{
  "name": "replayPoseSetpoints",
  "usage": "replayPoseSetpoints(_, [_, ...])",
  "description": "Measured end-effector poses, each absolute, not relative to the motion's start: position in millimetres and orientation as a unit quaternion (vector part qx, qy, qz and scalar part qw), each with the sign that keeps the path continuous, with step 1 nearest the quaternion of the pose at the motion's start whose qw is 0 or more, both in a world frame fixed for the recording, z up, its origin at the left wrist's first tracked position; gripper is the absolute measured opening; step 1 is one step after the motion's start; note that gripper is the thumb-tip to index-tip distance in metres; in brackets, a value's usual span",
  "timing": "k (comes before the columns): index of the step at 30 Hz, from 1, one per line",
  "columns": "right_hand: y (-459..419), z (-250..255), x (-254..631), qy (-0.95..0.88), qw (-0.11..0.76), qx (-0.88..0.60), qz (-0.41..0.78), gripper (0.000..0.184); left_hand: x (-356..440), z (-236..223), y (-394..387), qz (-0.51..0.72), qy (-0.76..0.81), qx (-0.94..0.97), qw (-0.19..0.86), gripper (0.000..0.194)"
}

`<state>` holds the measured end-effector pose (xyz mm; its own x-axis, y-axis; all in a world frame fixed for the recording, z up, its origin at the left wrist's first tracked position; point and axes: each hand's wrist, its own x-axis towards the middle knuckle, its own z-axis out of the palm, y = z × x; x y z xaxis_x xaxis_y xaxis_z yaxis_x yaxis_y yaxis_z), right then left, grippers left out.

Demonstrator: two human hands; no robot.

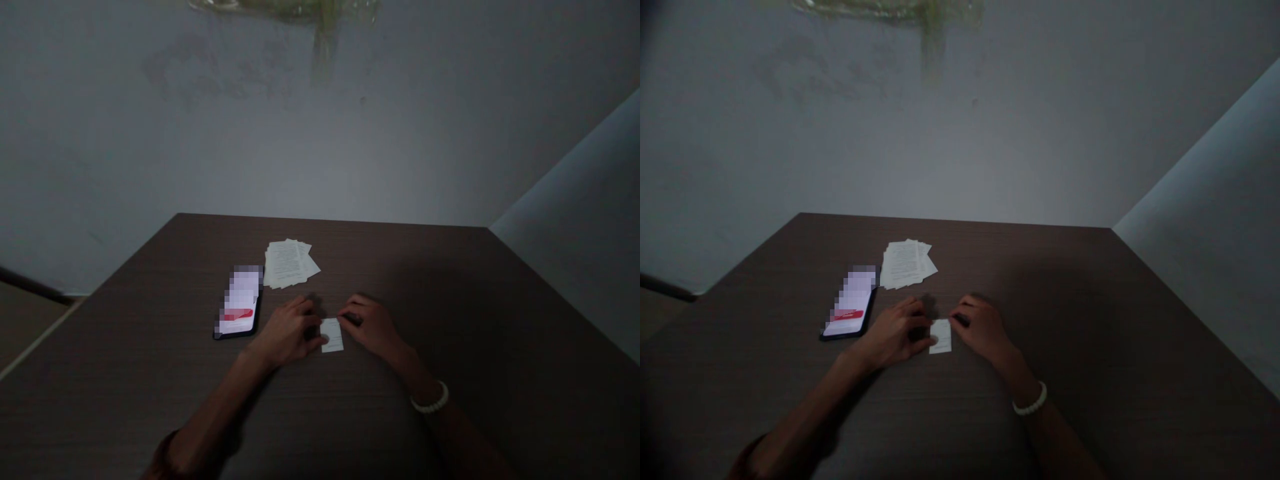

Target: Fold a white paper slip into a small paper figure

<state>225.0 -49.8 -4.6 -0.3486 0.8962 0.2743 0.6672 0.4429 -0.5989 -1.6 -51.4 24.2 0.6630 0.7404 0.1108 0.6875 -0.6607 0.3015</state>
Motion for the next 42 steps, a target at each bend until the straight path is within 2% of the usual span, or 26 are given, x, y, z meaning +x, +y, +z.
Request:
replayPoseSetpoints(6, [-35, -3, 231, -0.848, 0.261, -0.418, 0.193, 0.008, 0, 27, -52, 0.097, 0.394, 0.908, 0.104, 0.034])
replayPoseSetpoints(13, [-41, 6, 239, -0.860, 0.231, -0.403, 0.211, 0.010, 2, 29, -53, 0.089, 0.406, 0.904, 0.104, 0.036])
replayPoseSetpoints(20, [-58, 11, 244, -0.858, 0.210, -0.404, 0.238, 0.032, 1, 25, -51, 0.098, 0.408, 0.900, 0.121, 0.034])
replayPoseSetpoints(26, [-59, 15, 240, -0.852, 0.188, -0.421, 0.247, 0.054, 1, 22, -50, 0.116, 0.401, 0.901, 0.120, 0.047])
replayPoseSetpoints(34, [-56, 21, 235, -0.852, 0.177, -0.421, 0.256, 0.054, 2, 21, -50, 0.131, 0.406, 0.891, 0.155, 0.035])
replayPoseSetpoints(42, [-59, 18, 232, -0.825, 0.212, -0.440, 0.282, 0.049, 3, 11, -48, 0.207, 0.396, 0.880, 0.161, 0.018])
